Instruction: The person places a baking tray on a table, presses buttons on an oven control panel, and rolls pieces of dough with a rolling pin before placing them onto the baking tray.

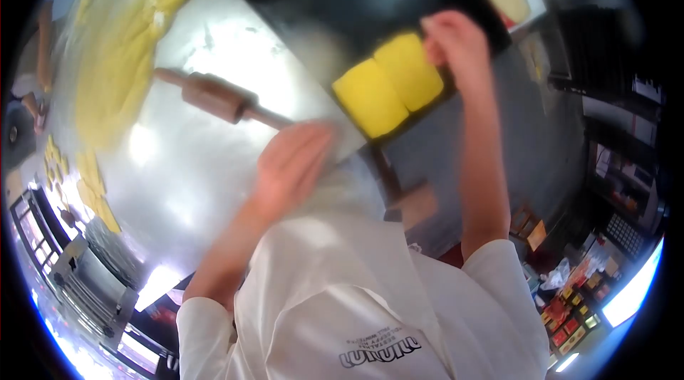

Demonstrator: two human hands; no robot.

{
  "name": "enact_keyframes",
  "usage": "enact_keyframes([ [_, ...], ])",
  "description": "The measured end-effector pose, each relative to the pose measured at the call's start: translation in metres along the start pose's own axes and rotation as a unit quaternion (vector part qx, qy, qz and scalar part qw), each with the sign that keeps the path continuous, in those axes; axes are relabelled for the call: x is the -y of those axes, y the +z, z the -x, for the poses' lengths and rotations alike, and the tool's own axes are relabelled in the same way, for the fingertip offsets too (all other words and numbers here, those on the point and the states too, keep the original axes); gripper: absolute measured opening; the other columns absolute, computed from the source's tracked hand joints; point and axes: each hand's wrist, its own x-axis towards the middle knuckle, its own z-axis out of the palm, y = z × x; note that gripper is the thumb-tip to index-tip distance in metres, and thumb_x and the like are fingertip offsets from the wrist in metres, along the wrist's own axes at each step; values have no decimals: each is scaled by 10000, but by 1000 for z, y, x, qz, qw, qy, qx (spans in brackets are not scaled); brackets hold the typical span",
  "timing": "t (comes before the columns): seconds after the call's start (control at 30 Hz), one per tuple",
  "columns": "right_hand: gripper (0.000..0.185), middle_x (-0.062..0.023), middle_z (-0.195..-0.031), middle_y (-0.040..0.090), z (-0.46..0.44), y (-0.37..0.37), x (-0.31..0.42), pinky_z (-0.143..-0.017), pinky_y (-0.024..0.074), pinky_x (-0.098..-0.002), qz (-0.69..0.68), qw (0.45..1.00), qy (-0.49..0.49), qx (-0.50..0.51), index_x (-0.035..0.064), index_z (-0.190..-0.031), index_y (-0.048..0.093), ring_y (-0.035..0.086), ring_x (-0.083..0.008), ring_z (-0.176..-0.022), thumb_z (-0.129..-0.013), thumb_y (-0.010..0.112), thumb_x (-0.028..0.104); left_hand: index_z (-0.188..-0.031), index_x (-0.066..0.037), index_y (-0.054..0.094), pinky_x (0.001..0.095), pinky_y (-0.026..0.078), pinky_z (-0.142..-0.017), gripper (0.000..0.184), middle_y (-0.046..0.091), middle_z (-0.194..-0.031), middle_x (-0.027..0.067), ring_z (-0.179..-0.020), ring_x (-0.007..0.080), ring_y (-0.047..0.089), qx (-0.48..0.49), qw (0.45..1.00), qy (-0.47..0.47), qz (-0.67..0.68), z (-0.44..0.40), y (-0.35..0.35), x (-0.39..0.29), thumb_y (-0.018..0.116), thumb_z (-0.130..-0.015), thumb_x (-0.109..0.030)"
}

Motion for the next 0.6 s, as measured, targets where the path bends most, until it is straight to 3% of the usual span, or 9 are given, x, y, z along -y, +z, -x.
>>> enact_keyframes([
  [0.1, 153, -31, -744, 660, 17, 19, 17, -585, 455, -209, -28, 998, -22, -60, 28, -1007, 658, 587, -78, -612, -958, 708, 164, -1107, 7, 710, 429, 557, -926, 251, 710, -1175, 172, -1098, 358, 680, -20, 997, -67, -23, 38, -25, 9, 677, -863, 56],
  [0.17, 131, -28, -815, 662, 34, 53, 23, -637, 466, -207, -18, 999, -41, 11, 46, -1019, 657, 599, -72, -688, -975, 692, 164, -1111, -4, 711, 441, 558, -918, 239, 717, -1162, 172, -1087, 366, 682, -51, 994, -82, -45, 69, -31, 22, 669, -879, 33],
  [0.23, 198, -60, -912, 677, 72, 110, 38, -714, 508, -263, -18, 996, -53, 71, 34, -1101, 653, 633, -121, -797, -966, 695, 173, -1145, -1, 691, 463, 549, -948, 276, 702, -1189, 183, -1098, 377, 673, -51, 992, -100, -57, 104, -42, 36, 675, -870, 10],
  [0.3, 362, -114, -1001, 693, 107, 163, 56, -822, 531, -360, 144, 977, -83, 133, 18, -1239, 618, 669, -245, -915, -924, 714, 170, -1223, -8, 663, 473, 524, -1001, 364, 669, -1242, 195, -1145, 384, 644, -59, 987, -119, -95, 133, -58, 44, 663, -859, -1],
  [0.37, 555, -167, -1106, 689, 131, 209, 57, -897, 519, -443, 247, 928, -217, 176, 11, -1354, 554, 659, -361, -1021, -868, 751, 193, -1290, -16, 634, 467, 484, -1050, 430, 629, -1327, 166, -1215, 374, 598, -41, 981, -145, -119, 163, -78, 55, 681, -863, -48],
  [0.4, 686, -234, -1430, 564, 141, 227, 66, -1134, 409, -424, 314, 909, -143, 231, 14, -1480, 475, 531, -360, -1351, -885, 776, 175, -1301, -22, 628, 466, 471, -1061, 438, 608, -1361, 157, -1242, 371, 579, -33, 977, -155, -141, 180, -89, 62, 686, -868, -59],
  [0.5, 814, -223, -1496, 484, 149, 292, 45, -1150, 390, -437, 412, 865, -192, 212, 38, -1552, 362, 465, -396, -1389, -874, 789, 185, -1314, -37, 619, 462, 444, -1087, 450, 565, -1425, 142, -1289, 361, 542, -30, 970, -153, -185, 224, -125, 88, 695, -872, -76],
  [0.53, 809, -211, -1490, 481, 153, 312, 50, -1150, 390, -436, 396, 883, -160, 195, 55, -1561, 349, 466, -393, -1385, -884, 776, 175, -1316, -41, 618, 461, 436, -1095, 452, 554, -1441, 139, -1300, 357, 533, -30, 968, -148, -199, 239, -139, 94, 697, -872, -80],
  [0.6, 765, -191, -1472, 484, 163, 339, 48, -1126, 414, -439, 393, 886, -180, 168, 94, -1569, 344, 485, -387, -1362, -912, 733, 148, -1318, -45, 620, 463, 439, -1094, 439, 576, -1414, 150, -1284, 357, 550, -45, 952, -234, -192, 263, -162, 109, 692, -886, -82],
])
